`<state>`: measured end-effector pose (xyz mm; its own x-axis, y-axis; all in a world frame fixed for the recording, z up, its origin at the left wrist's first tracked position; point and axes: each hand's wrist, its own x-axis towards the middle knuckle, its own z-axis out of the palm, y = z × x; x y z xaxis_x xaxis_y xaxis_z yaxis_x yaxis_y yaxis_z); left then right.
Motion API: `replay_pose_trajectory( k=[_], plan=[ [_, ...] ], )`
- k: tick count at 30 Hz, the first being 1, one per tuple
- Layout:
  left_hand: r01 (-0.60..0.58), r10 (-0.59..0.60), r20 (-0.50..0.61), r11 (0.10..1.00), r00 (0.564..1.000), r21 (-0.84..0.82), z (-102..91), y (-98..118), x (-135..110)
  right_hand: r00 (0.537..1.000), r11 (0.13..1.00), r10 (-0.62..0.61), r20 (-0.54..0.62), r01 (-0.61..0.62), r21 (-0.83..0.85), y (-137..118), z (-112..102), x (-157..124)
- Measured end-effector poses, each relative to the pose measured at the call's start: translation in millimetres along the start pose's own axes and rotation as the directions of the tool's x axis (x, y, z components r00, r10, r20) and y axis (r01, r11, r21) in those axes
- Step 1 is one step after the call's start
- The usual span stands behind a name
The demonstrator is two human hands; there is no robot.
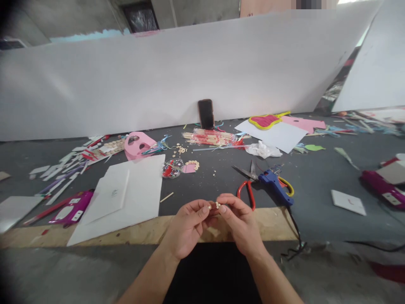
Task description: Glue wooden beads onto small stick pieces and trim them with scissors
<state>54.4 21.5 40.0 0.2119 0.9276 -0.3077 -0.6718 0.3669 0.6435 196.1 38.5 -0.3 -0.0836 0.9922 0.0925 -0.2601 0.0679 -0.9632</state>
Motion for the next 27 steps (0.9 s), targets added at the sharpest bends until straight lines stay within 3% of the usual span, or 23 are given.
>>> replay_pose_trajectory(
  k=[3, 7, 27],
  plan=[
    [0.009, -0.009, 0.019, 1.000, 1.000, -0.025, 5.0, -1.2, -2.5, 0.998, 0.987, 0.050, 0.026, -0.054, 0.149, 1.7, 5.5, -4.1],
    [0.009, -0.008, 0.030, 0.999, 1.000, -0.034, 7.2, -0.4, -5.7, 0.997, 0.976, 0.049, 0.052, -0.059, 0.210, -2.7, 11.4, -7.0],
    [0.009, -0.008, 0.038, 0.999, 0.999, -0.036, 6.4, -3.3, -9.4, 0.990, 0.996, -0.092, 0.108, 0.092, 0.011, -0.9, 6.9, -9.7]
  ],
)
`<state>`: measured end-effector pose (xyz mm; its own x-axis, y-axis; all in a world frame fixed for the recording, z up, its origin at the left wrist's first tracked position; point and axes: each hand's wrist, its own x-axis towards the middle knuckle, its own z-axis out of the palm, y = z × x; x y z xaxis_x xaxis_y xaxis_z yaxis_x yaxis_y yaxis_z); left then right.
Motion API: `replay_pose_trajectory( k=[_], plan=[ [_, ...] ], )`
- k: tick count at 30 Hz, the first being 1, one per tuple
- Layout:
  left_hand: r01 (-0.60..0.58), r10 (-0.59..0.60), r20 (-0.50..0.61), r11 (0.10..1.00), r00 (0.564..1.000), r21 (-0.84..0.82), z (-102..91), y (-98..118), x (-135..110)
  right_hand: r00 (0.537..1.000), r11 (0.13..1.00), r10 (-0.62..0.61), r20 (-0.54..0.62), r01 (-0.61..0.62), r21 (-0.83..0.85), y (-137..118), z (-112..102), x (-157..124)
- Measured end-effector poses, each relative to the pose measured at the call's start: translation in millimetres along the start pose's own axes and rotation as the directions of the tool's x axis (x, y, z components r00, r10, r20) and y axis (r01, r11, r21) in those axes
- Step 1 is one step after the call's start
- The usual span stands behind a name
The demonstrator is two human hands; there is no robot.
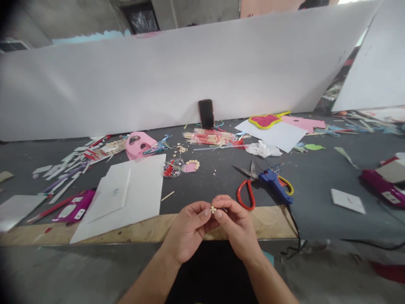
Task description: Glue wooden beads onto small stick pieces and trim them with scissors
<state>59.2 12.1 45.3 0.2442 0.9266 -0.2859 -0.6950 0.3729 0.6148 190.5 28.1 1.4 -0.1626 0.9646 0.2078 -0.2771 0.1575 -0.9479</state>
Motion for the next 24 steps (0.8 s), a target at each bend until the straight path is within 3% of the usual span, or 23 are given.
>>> replay_pose_trajectory(
  k=[12, 24],
  plan=[
    [-0.003, 0.004, -0.016, 1.000, 1.000, 0.022, -0.9, 0.7, 0.3, 0.999, 0.995, -0.037, 0.004, 0.037, -0.092, -4.7, 1.2, -0.6],
    [-0.016, 0.016, 0.003, 0.998, 1.000, 0.057, -2.6, 1.5, -0.2, 1.000, 0.999, -0.011, -0.010, 0.010, -0.042, -0.2, 0.1, -1.1]
  ],
)
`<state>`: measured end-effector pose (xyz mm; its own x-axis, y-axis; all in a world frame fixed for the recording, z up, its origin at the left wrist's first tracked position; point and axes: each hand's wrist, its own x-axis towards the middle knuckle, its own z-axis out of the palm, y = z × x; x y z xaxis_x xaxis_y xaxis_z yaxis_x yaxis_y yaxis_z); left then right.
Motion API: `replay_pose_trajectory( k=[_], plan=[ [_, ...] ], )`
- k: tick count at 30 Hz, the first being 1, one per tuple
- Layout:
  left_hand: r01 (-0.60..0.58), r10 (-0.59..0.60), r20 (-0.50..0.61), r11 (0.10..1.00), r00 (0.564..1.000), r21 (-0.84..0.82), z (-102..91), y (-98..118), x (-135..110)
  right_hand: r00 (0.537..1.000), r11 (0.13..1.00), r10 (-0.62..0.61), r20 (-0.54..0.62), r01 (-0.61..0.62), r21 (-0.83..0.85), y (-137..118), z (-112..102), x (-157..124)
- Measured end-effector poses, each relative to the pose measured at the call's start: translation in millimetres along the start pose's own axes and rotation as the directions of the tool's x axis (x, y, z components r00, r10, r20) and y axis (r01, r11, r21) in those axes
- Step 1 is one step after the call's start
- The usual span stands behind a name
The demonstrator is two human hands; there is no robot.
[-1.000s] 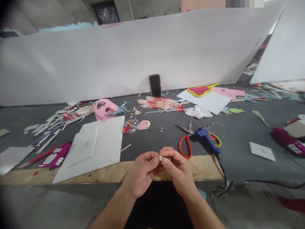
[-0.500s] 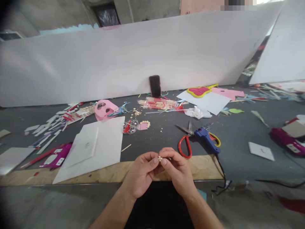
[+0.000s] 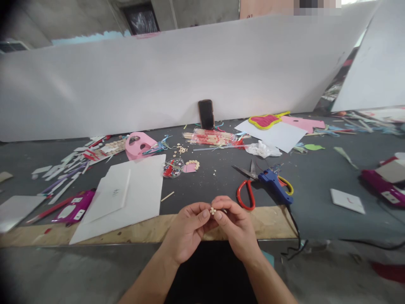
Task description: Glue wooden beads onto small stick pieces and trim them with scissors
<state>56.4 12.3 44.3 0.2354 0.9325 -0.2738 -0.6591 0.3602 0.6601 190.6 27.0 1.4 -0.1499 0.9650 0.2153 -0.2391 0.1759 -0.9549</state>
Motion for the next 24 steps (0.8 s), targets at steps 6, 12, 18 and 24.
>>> replay_pose_trajectory(
  k=[6, 12, 18, 24],
  plan=[
    [0.018, -0.018, -0.002, 1.000, 1.000, -0.012, -3.0, -1.5, 1.0, 1.000, 1.000, 0.002, 0.026, -0.002, -0.005, -0.8, 0.0, 0.2],
    [0.004, -0.004, -0.056, 1.000, 0.998, -0.006, -7.4, 1.0, 1.6, 0.999, 0.994, 0.034, -0.018, -0.035, -0.101, -4.3, -6.9, 2.0],
    [-0.002, 0.003, -0.066, 1.000, 0.998, 0.009, -10.6, 2.1, 2.8, 0.991, 0.942, -0.125, 0.043, 0.132, -0.310, -16.0, -6.9, 7.8],
    [0.004, -0.002, -0.054, 1.000, 0.999, 0.031, -10.2, 1.3, 2.4, 0.974, 0.875, -0.161, 0.160, 0.216, -0.433, -18.7, -3.9, 10.5]
  ],
)
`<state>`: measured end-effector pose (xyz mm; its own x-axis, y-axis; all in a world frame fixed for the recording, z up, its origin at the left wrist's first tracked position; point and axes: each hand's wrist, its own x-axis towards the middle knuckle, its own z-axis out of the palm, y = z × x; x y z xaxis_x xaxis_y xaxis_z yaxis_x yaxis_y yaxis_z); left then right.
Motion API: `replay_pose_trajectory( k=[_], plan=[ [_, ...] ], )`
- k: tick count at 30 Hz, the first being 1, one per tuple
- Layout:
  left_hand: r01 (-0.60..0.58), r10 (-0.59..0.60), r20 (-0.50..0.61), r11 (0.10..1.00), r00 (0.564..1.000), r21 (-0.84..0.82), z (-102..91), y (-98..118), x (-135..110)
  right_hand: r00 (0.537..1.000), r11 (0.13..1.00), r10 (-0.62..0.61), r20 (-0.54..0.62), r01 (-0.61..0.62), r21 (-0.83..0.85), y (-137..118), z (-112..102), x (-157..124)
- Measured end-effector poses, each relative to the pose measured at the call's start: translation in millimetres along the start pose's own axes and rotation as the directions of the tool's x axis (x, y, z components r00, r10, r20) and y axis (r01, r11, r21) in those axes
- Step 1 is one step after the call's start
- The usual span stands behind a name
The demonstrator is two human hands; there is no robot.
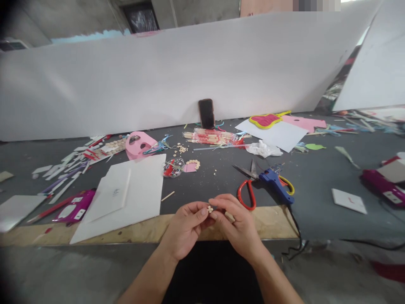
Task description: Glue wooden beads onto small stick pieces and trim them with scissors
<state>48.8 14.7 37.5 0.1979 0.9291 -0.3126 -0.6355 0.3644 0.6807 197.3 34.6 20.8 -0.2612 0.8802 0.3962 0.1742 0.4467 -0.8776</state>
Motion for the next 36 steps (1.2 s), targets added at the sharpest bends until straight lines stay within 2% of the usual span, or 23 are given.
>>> replay_pose_trajectory(
  k=[4, 16, 28, 33, 36],
  plan=[
    [-0.005, 0.005, 0.000, 1.000, 1.000, 0.014, -1.4, -1.1, -0.2, 0.999, 0.998, -0.038, 0.035, 0.040, -0.041, 0.7, -0.6, 0.4],
    [-0.009, 0.006, 0.040, 0.997, 0.999, 0.071, -3.1, 0.2, -0.7, 0.995, 0.992, -0.094, 0.013, 0.095, -0.078, 1.2, -1.1, -1.6],
    [-0.047, 0.042, 0.043, 0.991, 0.998, 0.125, -2.8, 1.6, 1.0, 0.996, 0.997, -0.068, 0.053, 0.070, -0.044, 5.0, -0.6, -2.7],
    [-0.050, 0.045, 0.042, 0.991, 0.998, 0.121, -6.4, -0.6, 3.5, 0.999, 0.998, -0.048, 0.023, 0.049, -0.033, 7.5, -1.3, -4.9],
    [-0.054, 0.050, 0.031, 0.988, 0.998, 0.143, -8.6, -0.2, 3.6, 0.998, 0.995, -0.064, 0.016, 0.066, -0.081, 6.4, -3.5, -3.2]
  ],
)
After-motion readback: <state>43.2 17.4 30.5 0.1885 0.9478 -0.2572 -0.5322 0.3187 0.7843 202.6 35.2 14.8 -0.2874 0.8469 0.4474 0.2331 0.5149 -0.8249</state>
